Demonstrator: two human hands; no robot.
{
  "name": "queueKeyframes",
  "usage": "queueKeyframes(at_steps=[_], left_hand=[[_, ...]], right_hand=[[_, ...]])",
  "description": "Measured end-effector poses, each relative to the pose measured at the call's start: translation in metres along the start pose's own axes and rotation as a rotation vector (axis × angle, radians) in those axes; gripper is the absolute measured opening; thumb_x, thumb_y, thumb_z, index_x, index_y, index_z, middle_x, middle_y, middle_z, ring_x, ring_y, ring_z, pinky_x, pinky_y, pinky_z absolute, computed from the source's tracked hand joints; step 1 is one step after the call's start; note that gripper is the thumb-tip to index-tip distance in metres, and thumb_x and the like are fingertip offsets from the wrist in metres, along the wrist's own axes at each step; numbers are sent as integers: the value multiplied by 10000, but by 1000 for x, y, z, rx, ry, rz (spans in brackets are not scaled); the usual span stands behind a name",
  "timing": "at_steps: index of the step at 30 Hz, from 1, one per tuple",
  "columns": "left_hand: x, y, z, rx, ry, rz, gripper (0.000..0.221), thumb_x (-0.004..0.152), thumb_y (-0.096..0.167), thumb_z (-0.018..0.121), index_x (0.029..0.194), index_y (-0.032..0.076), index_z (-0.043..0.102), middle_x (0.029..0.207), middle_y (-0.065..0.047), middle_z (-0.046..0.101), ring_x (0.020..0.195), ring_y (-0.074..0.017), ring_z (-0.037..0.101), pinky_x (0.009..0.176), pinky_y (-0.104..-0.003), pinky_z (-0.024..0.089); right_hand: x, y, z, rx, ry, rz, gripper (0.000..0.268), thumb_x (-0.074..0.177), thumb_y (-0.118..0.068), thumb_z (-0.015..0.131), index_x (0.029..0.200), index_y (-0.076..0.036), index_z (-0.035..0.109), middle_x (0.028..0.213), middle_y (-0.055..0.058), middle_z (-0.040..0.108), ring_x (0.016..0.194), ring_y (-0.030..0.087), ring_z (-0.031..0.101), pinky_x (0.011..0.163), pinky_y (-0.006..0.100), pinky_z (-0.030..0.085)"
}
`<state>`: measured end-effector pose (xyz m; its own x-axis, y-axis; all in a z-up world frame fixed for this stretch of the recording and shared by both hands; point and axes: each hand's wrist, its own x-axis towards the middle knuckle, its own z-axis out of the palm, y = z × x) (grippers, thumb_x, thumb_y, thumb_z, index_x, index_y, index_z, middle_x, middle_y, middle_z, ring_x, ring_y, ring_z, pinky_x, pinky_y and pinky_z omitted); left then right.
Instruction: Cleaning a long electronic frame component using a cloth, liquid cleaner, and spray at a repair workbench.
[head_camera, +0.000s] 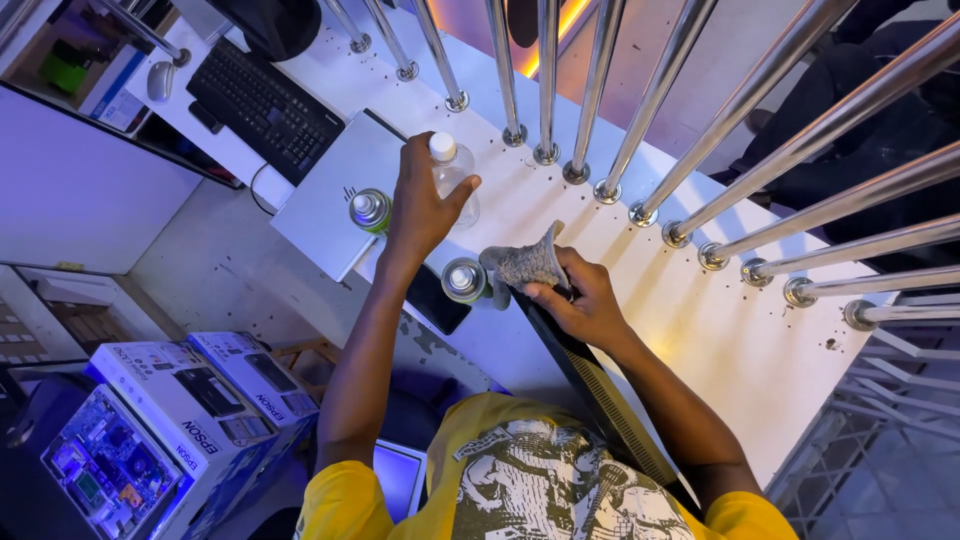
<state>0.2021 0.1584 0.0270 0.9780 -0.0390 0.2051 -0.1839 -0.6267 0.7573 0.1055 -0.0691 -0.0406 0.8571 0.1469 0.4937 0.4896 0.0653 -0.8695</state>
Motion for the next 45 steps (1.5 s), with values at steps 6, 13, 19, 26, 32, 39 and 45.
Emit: queueKeyframes(at_steps=[6, 13, 19, 26, 32, 39, 45], left_hand=[[11, -63, 36, 41, -97, -181, 658, 782, 186, 919, 1246, 78, 465, 1200, -161, 549, 1201, -434, 609, 966, -587, 522], [11, -116, 65, -9, -131, -278, 680, 709, 229, 984, 1155, 85, 492, 1154, -153, 561, 1181, -397, 617, 944, -517, 514], [3, -113, 58, -50, -174, -335, 635, 717, 226, 973, 1141, 70, 526, 1188, -177, 602, 1241, -412, 595, 986, -537, 490], [-67, 21, 16, 25, 217, 88, 395, 962, 103, 733, 1297, 13, 544, 1251, -184, 539, 1194, -408, 509, 988, -533, 452], [-166, 129, 43, -278, -260, 917, 82, 1023, 110, 598, 1037, 57, 659, 988, -81, 649, 917, -265, 621, 812, -399, 489], [-188, 120, 100, -53, -653, 889, 243, 1051, 277, 528, 887, 103, 573, 701, -78, 640, 669, -342, 626, 587, -471, 452], [-191, 123, 97, -45, -691, 866, 230, 1041, 264, 544, 875, 106, 565, 680, -84, 634, 639, -329, 641, 498, -482, 403]], right_hand=[[10, -15, 5, 101, -17, -47, 93, 960, -38, 697, 899, -1, 637, 695, 97, 592, 642, 158, 532, 627, 322, 479], [0, 3, -2, 98, -24, -64, 97, 948, -11, 703, 903, 13, 620, 692, 94, 568, 670, 146, 522, 633, 330, 478], [-2, 3, -1, 68, -9, -68, 121, 908, 6, 750, 890, 22, 632, 659, 112, 584, 663, 142, 538, 631, 335, 494], [-5, 18, -5, 53, 58, -28, 125, 896, -9, 771, 892, 24, 651, 621, 95, 614, 651, 109, 534, 618, 326, 503], [-16, 19, -8, -28, 191, 317, 320, 910, -319, 756, 1026, -61, 606, 875, 31, 624, 777, 135, 608, 611, 252, 505], [16, -28, -28, -27, -395, -238, 110, 984, -108, 609, 897, -41, 613, 703, 70, 567, 552, 223, 455, 518, 328, 344], [8, -11, -49, -66, -528, -286, 180, 887, -40, 579, 746, -145, 540, 587, -36, 489, 463, 161, 498, 460, 290, 360]])
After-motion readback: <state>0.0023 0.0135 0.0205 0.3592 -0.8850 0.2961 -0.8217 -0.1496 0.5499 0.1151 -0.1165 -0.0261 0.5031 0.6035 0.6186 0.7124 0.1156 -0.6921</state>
